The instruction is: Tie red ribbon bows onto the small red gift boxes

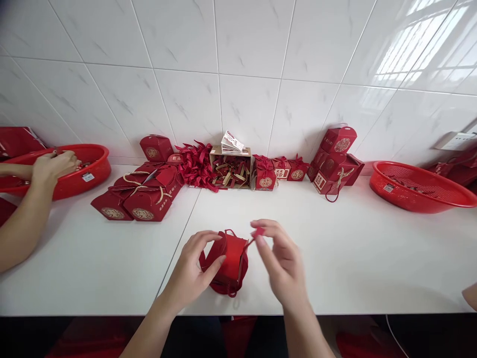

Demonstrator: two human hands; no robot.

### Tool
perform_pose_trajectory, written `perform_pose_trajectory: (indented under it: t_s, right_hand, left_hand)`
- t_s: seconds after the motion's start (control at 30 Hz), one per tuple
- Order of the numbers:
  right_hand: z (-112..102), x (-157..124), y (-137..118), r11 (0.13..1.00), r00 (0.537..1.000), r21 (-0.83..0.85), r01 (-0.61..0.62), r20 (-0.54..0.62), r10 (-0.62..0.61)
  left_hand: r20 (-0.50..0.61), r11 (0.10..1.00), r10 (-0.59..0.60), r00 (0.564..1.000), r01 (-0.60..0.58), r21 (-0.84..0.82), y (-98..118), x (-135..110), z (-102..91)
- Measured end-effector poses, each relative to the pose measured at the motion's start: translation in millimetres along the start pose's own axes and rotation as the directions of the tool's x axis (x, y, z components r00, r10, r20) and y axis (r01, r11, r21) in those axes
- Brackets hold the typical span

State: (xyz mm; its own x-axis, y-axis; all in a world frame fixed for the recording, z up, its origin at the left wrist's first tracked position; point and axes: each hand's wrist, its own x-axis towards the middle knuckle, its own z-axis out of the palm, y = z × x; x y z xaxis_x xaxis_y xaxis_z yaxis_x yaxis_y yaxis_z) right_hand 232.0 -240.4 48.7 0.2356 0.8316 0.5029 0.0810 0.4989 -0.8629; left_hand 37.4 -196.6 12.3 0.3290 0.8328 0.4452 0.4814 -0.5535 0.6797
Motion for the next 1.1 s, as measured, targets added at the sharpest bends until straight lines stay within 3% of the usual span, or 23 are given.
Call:
perform_pose_trajectory:
  t_s: [0.07, 0.13, 0.17, 0.2, 0.27, 0.33, 0.4, 0.47, 0.6, 0.77, 0.9, 1.1]
  right_hand:
    - [-11.1, -2.3, -25.7, 0.985, 0.97, 0.042, 0.169, -0.183, -0.159]
    - [-17.2, -4.3, -46.5, 0.933, 0.881, 0.051, 0.357, -0.349, -0.319]
    - [-17.4, -4.4, -52.8, 0.914, 0.849, 0.049, 0.403, -0.392, -0.354]
    - [-15.5, -3.6, -55.5, 0.912, 0.847, 0.048, 0.408, -0.393, -0.358]
    - [-6.4, 0.7, -49.3, 0.959, 0.925, 0.028, 0.283, -0.273, -0.265]
    - [7.9, 7.4, -30.0, 0.993, 0.996, -0.076, 0.086, -0.024, -0.088]
    - [24.2, 14.0, -4.4, 0.968, 0.975, -0.248, -0.046, 0.201, 0.098]
    - [39.3, 18.2, 19.3, 0.914, 0.923, -0.397, -0.088, 0.312, 0.224]
    - [56.5, 18.8, 44.1, 0.832, 0.843, -0.548, -0.091, 0.402, 0.358]
    - [56.7, 17.8, 44.6, 0.836, 0.783, -0.538, -0.107, 0.472, 0.404]
    - [55.7, 17.5, 45.8, 0.852, 0.776, -0.509, -0.124, 0.485, 0.403]
    - [59.9, 17.2, 52.2, 0.839, 0.802, -0.533, -0.115, 0.448, 0.394]
  left_hand:
    - [0.067, 0.994, -0.104, 0.992, 0.105, -0.013, -6.2, -7.1, -2.2]
    - [0.062, 0.972, -0.211, 0.976, 0.216, -0.093, -12.3, -13.0, -1.7]
    - [0.044, 0.952, -0.265, 0.963, 0.269, -0.15, -15.0, -15.2, -0.6]
    - [0.019, 0.925, -0.317, 0.948, 0.314, -0.212, -17.3, -16.8, 0.8]
    - [-0.032, 0.863, -0.414, 0.91, 0.381, -0.331, -21.2, -18.4, 3.9]
    - [-0.065, 0.807, -0.48, 0.875, 0.411, -0.424, -24.0, -18.3, 6.5]
    - [-0.075, 0.766, -0.511, 0.856, 0.415, -0.491, -25.6, -17.3, 8.0]
    - [-0.067, 0.739, -0.521, 0.851, 0.411, -0.534, -26.0, -16.4, 8.6]
    - [-0.06, 0.721, -0.527, 0.848, 0.409, -0.56, -25.9, -17.0, 9.1]
    - [-0.069, 0.726, -0.517, 0.853, 0.395, -0.563, -26.9, -18.6, 11.4]
    - [-0.074, 0.73, -0.507, 0.859, 0.383, -0.567, -26.7, -19.0, 12.8]
    - [-0.071, 0.737, -0.5, 0.863, 0.381, -0.559, -26.9, -21.2, 13.0]
